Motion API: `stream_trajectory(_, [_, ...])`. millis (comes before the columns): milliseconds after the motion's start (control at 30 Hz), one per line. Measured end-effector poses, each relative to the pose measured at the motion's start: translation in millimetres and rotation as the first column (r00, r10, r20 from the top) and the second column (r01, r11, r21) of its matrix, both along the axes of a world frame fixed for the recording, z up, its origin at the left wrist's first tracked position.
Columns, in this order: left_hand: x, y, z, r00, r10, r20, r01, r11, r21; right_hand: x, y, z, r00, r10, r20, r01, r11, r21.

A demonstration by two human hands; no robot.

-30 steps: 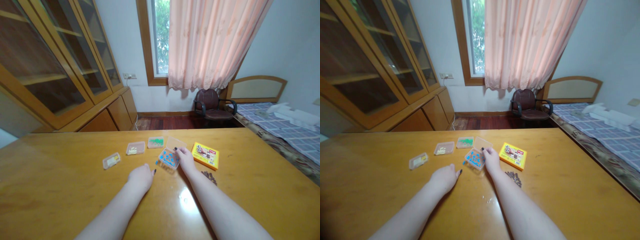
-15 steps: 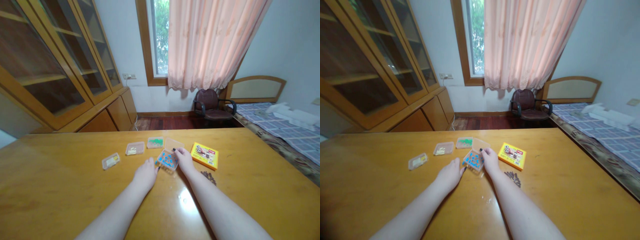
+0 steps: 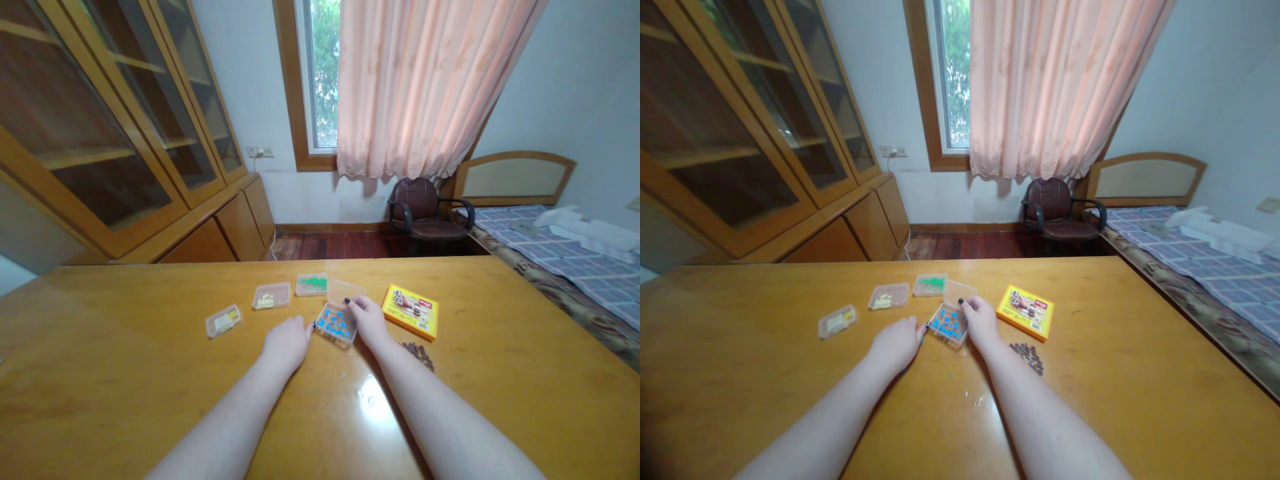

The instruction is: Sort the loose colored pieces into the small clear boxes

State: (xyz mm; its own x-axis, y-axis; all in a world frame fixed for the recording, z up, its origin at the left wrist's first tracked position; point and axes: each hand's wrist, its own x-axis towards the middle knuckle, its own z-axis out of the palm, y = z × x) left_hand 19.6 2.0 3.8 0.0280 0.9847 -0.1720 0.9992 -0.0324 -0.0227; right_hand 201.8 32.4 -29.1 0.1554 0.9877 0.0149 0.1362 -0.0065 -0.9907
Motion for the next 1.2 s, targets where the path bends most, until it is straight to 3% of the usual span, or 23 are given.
stream_trajectory(1200, [0.0,4.6,-1.9,0.999,0.027,0.027,-0.026,0.999,-0.024,0.3,-2.3,4.4,0.996,0.018,0.089,-0.017,1.000,-0.013])
